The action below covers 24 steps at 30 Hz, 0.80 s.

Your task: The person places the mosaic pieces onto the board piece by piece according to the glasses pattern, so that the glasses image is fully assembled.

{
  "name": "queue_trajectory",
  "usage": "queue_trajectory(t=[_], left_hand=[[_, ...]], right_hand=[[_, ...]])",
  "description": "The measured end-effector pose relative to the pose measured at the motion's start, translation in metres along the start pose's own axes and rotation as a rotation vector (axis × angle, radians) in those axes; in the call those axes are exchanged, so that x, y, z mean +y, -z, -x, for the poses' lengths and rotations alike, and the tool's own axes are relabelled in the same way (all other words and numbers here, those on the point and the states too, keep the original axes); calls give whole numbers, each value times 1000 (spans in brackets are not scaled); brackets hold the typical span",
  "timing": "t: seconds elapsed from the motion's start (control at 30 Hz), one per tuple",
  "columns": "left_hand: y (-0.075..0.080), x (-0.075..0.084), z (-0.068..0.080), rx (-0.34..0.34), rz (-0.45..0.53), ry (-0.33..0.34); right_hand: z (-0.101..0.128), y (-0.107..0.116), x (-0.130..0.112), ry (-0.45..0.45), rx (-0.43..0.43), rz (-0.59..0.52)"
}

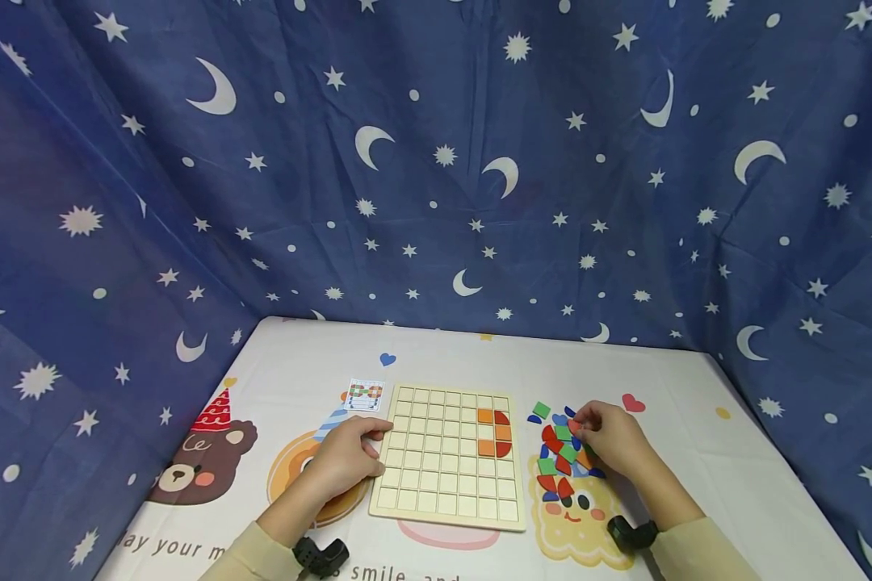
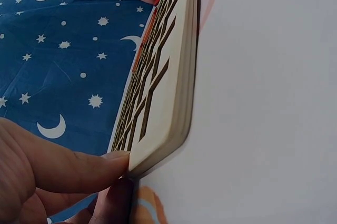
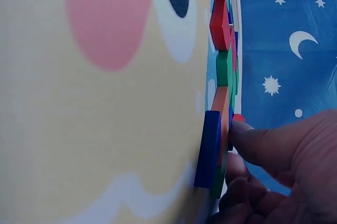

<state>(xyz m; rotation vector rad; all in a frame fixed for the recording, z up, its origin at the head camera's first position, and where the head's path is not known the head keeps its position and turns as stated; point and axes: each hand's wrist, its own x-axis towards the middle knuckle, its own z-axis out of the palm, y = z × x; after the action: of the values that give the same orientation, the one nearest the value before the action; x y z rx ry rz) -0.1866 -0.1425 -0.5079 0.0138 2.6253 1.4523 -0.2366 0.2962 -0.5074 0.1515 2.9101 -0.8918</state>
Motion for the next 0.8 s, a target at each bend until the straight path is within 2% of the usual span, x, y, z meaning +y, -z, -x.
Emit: queue_trajectory(t=[0.5,0.8], left_hand=[[1,2,0,-2,0,-17],[1,1,1,3,-9,-15]], right_hand=[[6,2,-12,80,50,-71],[14,-10,-34,74,11,-148]])
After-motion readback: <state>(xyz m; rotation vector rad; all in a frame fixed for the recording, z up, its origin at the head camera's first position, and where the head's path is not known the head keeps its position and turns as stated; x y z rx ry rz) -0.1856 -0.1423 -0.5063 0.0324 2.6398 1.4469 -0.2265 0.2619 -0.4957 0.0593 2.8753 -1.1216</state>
